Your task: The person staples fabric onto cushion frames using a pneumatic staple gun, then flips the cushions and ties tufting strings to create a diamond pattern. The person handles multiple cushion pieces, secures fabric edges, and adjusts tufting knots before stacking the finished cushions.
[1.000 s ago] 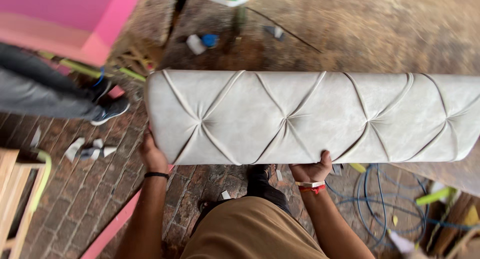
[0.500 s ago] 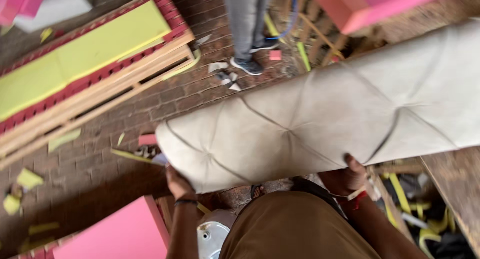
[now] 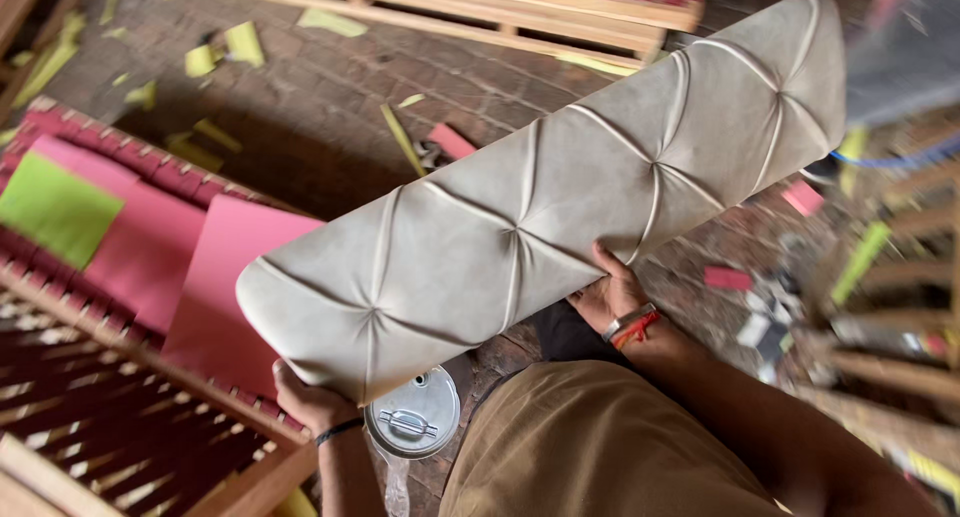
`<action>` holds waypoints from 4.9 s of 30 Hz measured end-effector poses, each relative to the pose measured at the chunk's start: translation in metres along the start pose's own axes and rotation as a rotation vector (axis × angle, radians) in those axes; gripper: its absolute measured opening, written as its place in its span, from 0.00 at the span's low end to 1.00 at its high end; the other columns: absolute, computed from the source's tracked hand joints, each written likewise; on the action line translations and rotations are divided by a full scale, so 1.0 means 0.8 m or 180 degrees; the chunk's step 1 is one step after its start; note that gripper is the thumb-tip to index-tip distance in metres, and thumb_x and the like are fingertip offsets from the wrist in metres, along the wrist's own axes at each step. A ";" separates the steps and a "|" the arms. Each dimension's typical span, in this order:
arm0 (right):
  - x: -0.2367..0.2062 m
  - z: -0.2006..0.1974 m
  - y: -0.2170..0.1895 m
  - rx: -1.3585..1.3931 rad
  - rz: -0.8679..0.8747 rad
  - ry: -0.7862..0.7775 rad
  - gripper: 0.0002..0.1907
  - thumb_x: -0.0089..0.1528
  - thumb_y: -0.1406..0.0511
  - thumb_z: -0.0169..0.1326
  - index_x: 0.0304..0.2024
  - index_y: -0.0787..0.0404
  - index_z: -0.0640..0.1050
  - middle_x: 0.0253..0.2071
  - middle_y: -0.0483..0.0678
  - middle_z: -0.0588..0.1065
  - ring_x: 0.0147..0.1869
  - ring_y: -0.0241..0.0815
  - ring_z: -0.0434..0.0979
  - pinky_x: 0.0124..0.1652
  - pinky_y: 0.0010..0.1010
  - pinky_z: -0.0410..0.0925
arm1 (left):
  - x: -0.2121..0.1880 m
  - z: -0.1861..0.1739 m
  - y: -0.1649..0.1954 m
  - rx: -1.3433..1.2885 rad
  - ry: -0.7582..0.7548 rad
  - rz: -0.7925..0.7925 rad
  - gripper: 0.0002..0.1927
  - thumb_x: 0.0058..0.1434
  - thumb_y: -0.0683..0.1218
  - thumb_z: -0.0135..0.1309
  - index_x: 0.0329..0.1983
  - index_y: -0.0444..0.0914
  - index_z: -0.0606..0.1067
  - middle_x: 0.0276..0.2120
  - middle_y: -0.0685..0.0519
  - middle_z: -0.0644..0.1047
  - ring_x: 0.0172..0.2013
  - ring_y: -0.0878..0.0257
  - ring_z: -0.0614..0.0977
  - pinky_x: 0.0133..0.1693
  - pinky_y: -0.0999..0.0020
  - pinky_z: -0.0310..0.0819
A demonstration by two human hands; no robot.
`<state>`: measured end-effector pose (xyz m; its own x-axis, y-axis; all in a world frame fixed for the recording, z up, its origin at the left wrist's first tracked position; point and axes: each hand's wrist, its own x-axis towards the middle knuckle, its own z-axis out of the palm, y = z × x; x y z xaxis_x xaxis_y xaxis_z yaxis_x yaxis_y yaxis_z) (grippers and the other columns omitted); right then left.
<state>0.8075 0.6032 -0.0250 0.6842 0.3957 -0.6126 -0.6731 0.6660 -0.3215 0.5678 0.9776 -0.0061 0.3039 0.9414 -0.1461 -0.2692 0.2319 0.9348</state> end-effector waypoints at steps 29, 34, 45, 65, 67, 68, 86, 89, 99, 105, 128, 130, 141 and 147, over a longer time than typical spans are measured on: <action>0.511 0.193 -0.480 -0.0125 0.0324 0.0402 0.42 0.53 0.54 0.68 0.65 0.61 0.68 0.65 0.54 0.69 0.69 0.54 0.67 0.67 0.51 0.62 | 0.199 0.679 -0.177 0.0577 0.0272 0.0326 0.25 0.73 0.56 0.47 0.45 0.25 0.77 0.39 0.48 0.79 0.38 0.59 0.77 0.44 0.61 0.74; 0.565 0.205 -0.612 -0.0402 0.0117 0.1095 0.40 0.50 0.56 0.68 0.61 0.60 0.70 0.60 0.52 0.71 0.65 0.54 0.69 0.62 0.56 0.67 | 0.200 0.832 -0.226 0.0496 0.0352 -0.0258 0.25 0.72 0.55 0.48 0.42 0.25 0.76 0.38 0.47 0.79 0.37 0.58 0.78 0.40 0.59 0.76; 0.700 0.247 -0.805 -0.0068 0.0437 0.1140 0.44 0.57 0.42 0.55 0.67 0.60 0.66 0.65 0.58 0.69 0.67 0.56 0.70 0.63 0.51 0.64 | 0.171 1.008 -0.301 0.0796 0.0858 0.0087 0.28 0.72 0.55 0.48 0.43 0.20 0.74 0.39 0.42 0.78 0.37 0.54 0.78 0.39 0.56 0.77; 1.037 0.329 -1.412 0.0153 0.0556 0.0260 0.41 0.63 0.38 0.39 0.70 0.54 0.66 0.70 0.53 0.68 0.71 0.56 0.70 0.63 0.57 0.66 | 0.089 1.707 -0.478 0.1234 0.0832 0.0747 0.25 0.76 0.54 0.45 0.34 0.29 0.76 0.30 0.54 0.75 0.32 0.67 0.71 0.37 0.69 0.67; 1.062 0.322 -1.452 0.0348 0.0661 0.0431 0.42 0.62 0.39 0.50 0.68 0.57 0.68 0.68 0.54 0.69 0.70 0.55 0.70 0.62 0.55 0.66 | 0.095 1.751 -0.489 0.1427 0.0906 0.0570 0.25 0.76 0.55 0.46 0.33 0.30 0.76 0.28 0.53 0.74 0.31 0.66 0.70 0.36 0.69 0.68; 1.072 0.318 -1.470 0.0222 0.0654 0.0534 0.42 0.59 0.40 0.54 0.67 0.56 0.68 0.67 0.53 0.70 0.69 0.54 0.70 0.62 0.54 0.67 | 0.099 1.773 -0.494 0.1510 0.0923 0.0500 0.25 0.75 0.55 0.47 0.32 0.30 0.76 0.27 0.52 0.74 0.30 0.66 0.69 0.36 0.69 0.68; 1.355 0.382 -1.764 -0.0103 0.0354 0.0820 0.35 0.50 0.58 0.70 0.58 0.56 0.73 0.56 0.47 0.74 0.62 0.49 0.72 0.62 0.50 0.67 | 0.319 2.164 -0.660 0.0593 0.0125 0.0067 0.22 0.72 0.54 0.48 0.36 0.29 0.77 0.32 0.53 0.78 0.33 0.65 0.76 0.39 0.67 0.75; 1.453 0.408 -1.837 -0.0084 0.0246 0.0833 0.35 0.51 0.58 0.69 0.59 0.56 0.73 0.56 0.48 0.74 0.62 0.50 0.72 0.62 0.51 0.67 | 0.378 2.278 -0.721 0.1091 0.0290 0.0096 0.26 0.75 0.55 0.49 0.34 0.25 0.74 0.27 0.48 0.72 0.30 0.60 0.70 0.35 0.61 0.69; 1.678 0.563 -2.155 -0.0017 -0.0194 0.1259 0.36 0.51 0.57 0.67 0.60 0.56 0.72 0.57 0.50 0.74 0.62 0.52 0.71 0.60 0.54 0.67 | 0.480 2.732 -0.793 0.1144 0.0030 -0.0606 0.27 0.69 0.59 0.47 0.43 0.28 0.80 0.36 0.47 0.81 0.35 0.60 0.78 0.39 0.63 0.74; 1.830 0.617 -2.295 0.0265 -0.0282 0.1457 0.37 0.53 0.58 0.68 0.62 0.58 0.70 0.58 0.50 0.73 0.61 0.52 0.72 0.60 0.52 0.68 | 0.561 2.961 -0.851 0.2025 0.0036 -0.0580 0.28 0.67 0.62 0.47 0.48 0.34 0.81 0.40 0.43 0.83 0.40 0.55 0.82 0.46 0.60 0.74; 2.397 0.860 -2.939 -0.0196 -0.0053 0.1463 0.41 0.55 0.46 0.62 0.64 0.57 0.69 0.60 0.53 0.72 0.62 0.53 0.71 0.59 0.50 0.67 | 0.741 3.707 -1.109 0.2015 0.0661 -0.0827 0.28 0.69 0.63 0.50 0.49 0.34 0.81 0.36 0.42 0.81 0.36 0.55 0.79 0.42 0.60 0.73; 2.428 0.868 -2.997 -0.0290 -0.0003 0.1176 0.40 0.54 0.47 0.62 0.64 0.56 0.69 0.61 0.52 0.72 0.63 0.53 0.72 0.60 0.50 0.68 | 0.739 3.769 -1.120 0.2095 0.0604 -0.0523 0.28 0.69 0.62 0.50 0.47 0.32 0.81 0.36 0.44 0.82 0.37 0.57 0.80 0.42 0.60 0.72; 2.698 0.867 -3.292 -0.0299 0.0558 0.1179 0.37 0.50 0.50 0.65 0.59 0.55 0.73 0.57 0.51 0.75 0.59 0.53 0.74 0.55 0.54 0.69 | 0.725 4.117 -1.237 0.3038 0.1134 -0.1038 0.37 0.71 0.70 0.43 0.42 0.33 0.83 0.34 0.39 0.82 0.36 0.46 0.81 0.44 0.48 0.74; 2.835 0.921 -3.493 -0.0913 0.0699 0.1249 0.34 0.52 0.51 0.65 0.58 0.55 0.74 0.55 0.51 0.75 0.59 0.53 0.74 0.55 0.51 0.69 | 0.698 4.321 -1.263 0.2673 0.1407 -0.1204 0.31 0.68 0.68 0.43 0.52 0.41 0.82 0.44 0.42 0.82 0.44 0.48 0.82 0.50 0.52 0.72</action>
<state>4.4467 0.1055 0.0161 0.3990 0.2034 -0.8941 -0.8760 0.3727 -0.3061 4.1688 0.4232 0.0872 -0.1743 0.8876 -0.4263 0.5538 0.4463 0.7029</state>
